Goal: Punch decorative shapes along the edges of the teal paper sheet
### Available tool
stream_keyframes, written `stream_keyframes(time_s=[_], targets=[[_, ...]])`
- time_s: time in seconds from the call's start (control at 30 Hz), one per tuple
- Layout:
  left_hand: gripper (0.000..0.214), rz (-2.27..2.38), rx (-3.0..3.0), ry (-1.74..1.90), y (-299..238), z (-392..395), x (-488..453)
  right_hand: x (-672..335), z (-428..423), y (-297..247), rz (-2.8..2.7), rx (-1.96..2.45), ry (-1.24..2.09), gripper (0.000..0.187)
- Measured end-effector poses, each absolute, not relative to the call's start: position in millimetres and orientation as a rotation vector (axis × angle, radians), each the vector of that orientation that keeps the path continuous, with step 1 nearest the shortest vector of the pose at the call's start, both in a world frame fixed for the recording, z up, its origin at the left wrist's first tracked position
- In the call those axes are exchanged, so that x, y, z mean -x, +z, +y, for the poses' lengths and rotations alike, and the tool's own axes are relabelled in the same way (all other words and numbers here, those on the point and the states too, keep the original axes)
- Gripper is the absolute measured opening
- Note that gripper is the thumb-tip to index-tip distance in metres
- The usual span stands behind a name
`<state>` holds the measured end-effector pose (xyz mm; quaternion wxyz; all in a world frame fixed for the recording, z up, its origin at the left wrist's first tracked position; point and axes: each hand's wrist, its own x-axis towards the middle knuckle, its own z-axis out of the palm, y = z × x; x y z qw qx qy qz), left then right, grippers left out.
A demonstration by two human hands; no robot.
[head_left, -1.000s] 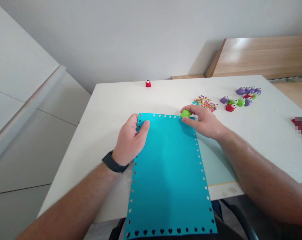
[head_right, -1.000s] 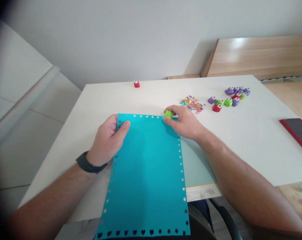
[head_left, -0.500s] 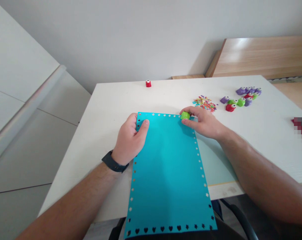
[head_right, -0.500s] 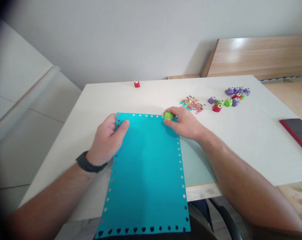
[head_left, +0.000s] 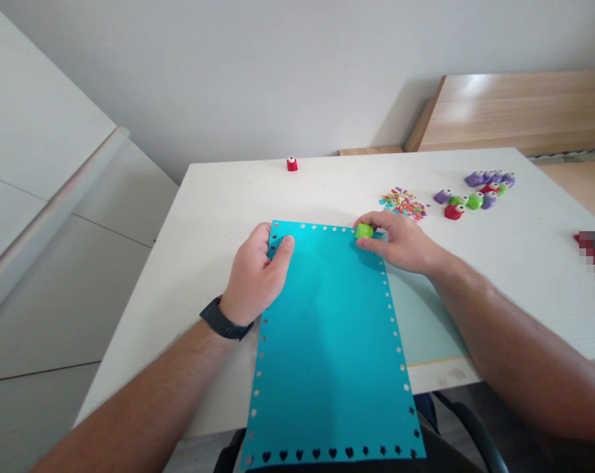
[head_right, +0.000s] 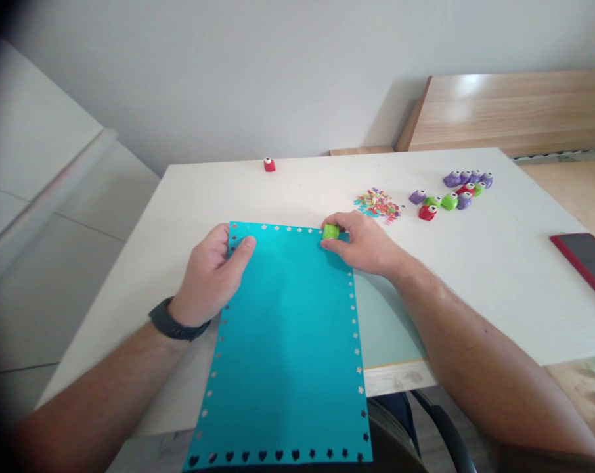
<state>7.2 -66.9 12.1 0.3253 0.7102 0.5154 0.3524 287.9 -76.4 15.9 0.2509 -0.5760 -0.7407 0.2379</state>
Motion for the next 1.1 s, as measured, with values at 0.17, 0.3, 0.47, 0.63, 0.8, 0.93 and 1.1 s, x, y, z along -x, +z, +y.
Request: stream_keyframes(time_s=[0.17, 0.3, 0.47, 0.63, 0.8, 0.93, 1.1], targets=[[0.018, 1.339, -1.859, 0.925, 10.8, -66.5, -6.8, -287.8, -75.4, 13.7, -2.009, 1.582, 0.649, 0.023], [0.018, 1.337, -1.854, 0.931, 10.0, -66.8, -7.3, -288.4, -74.7, 11.7, -2.000, 1.594, 0.621, 0.023], [0.020, 1.339, -1.840, 0.915, 8.7, -66.6, -6.8, -288.9, -74.6, 10.4, -2.006, 1.605, 0.623, 0.024], [0.020, 1.345, -1.852, 0.909, 8.8, -66.6, -6.7, -288.7, -73.6, 9.2, -2.004, 1.615, 0.612, 0.024], [0.019, 1.335, -1.832, 0.924, 8.3, -66.1, -6.7, -289.4, -73.2, 9.9, -1.998, 1.581, 0.609, 0.024], [0.019, 1.328, -1.832, 0.909, 7.3, -65.6, -6.2, -288.6, -74.2, 12.3, -2.026, 1.531, 0.609, 0.025], [0.020, 1.347, -1.843, 0.902, 7.5, -65.0, -5.6, -288.0, -75.1, 13.6, -1.966, 1.529, 0.620, 0.027]])
